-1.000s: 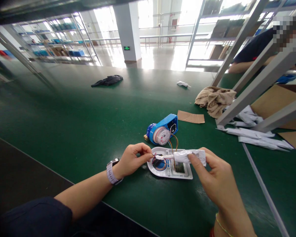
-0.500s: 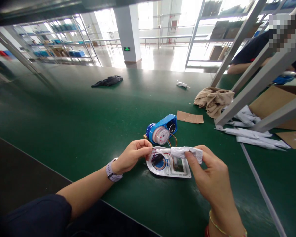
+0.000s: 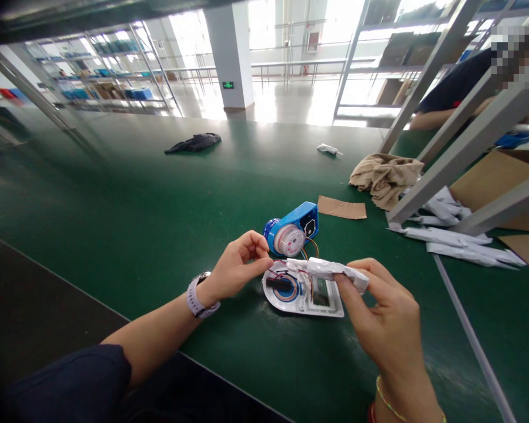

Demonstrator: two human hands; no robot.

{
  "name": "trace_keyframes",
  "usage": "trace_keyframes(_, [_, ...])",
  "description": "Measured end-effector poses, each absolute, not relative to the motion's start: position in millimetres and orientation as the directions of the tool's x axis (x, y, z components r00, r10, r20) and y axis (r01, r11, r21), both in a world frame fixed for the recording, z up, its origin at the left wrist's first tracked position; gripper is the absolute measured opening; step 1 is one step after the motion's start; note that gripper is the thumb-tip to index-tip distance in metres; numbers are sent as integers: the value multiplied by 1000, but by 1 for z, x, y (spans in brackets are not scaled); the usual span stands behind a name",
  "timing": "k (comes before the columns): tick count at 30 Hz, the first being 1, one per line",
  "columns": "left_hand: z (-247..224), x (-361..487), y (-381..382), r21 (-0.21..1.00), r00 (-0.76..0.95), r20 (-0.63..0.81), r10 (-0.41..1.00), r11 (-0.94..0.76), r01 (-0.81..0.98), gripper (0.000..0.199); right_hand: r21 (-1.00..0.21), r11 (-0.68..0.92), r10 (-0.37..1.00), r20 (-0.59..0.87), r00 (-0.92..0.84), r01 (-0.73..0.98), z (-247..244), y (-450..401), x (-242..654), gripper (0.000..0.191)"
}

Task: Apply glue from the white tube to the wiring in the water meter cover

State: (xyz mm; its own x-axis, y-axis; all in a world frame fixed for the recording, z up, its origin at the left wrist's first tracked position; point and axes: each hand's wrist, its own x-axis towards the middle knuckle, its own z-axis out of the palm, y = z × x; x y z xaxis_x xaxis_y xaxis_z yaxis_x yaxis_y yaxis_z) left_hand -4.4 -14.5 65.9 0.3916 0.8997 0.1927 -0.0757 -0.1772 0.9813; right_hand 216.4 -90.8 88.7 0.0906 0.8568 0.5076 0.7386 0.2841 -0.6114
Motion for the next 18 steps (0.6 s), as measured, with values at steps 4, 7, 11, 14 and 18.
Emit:
trace_keyframes(4, [61,-2,-17,897,461,-92,883,274,-347,29,-516,387,789,614,15,764,85,-90,219,9])
trace_keyframes(7, [58,-3,-17,757,519,-224,825,482,-440,31,-459,410,736,677,12,789,82,-90,217,3])
trace_keyframes(11, [54,-6,-14,593,559,-313,768,617,-517,28,-312,439,637,770,-47,843,76,-88,212,7])
trace_keyframes(14, [53,-8,-13,480,582,-329,744,663,-575,20,-189,483,566,812,-141,855,74,-86,208,13])
trace_keyframes(18, [55,-9,-14,387,605,-350,715,699,-602,13,-54,563,467,844,-264,825,73,-82,201,24])
